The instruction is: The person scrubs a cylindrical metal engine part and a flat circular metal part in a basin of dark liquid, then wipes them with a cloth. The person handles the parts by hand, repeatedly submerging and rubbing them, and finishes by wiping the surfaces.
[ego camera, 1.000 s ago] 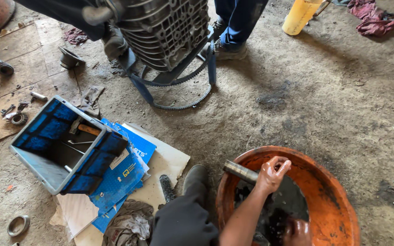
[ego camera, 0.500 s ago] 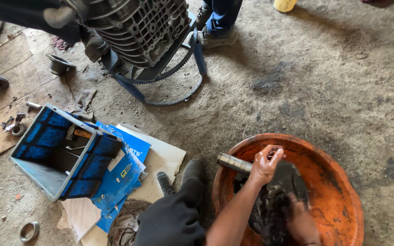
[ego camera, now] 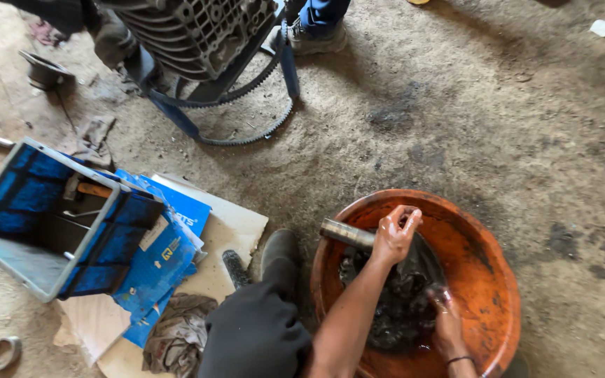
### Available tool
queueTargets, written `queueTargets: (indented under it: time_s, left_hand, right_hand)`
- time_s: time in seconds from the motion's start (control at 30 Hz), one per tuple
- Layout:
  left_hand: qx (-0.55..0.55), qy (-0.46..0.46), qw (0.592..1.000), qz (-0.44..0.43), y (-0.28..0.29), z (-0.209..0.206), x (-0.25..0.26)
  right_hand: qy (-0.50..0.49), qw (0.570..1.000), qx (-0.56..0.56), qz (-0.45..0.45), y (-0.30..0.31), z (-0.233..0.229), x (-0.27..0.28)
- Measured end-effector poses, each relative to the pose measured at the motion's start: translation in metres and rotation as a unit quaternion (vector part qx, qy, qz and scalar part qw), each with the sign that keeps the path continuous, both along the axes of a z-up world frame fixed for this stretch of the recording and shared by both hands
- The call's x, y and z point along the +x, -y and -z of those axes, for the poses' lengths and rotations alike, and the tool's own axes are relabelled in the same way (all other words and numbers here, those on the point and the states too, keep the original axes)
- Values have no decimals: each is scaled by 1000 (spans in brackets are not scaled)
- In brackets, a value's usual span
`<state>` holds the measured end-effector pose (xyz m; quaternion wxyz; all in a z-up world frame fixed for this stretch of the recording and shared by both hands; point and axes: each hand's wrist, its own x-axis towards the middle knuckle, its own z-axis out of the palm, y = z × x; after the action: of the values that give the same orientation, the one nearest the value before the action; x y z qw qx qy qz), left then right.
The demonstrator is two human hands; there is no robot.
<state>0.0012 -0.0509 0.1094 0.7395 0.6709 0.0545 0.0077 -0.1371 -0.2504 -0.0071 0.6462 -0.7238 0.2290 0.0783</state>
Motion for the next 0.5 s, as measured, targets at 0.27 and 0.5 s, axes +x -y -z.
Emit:
queueTargets:
  time_s: [0.27, 0.5]
  left_hand:
    - [76, 0, 997, 18, 34, 22, -6]
    - [368, 233, 899, 48, 73, 87, -6]
  right_hand:
    - [196, 973, -112, 46, -82, -64, 32]
    - [143, 974, -177, 6, -14, -31, 160]
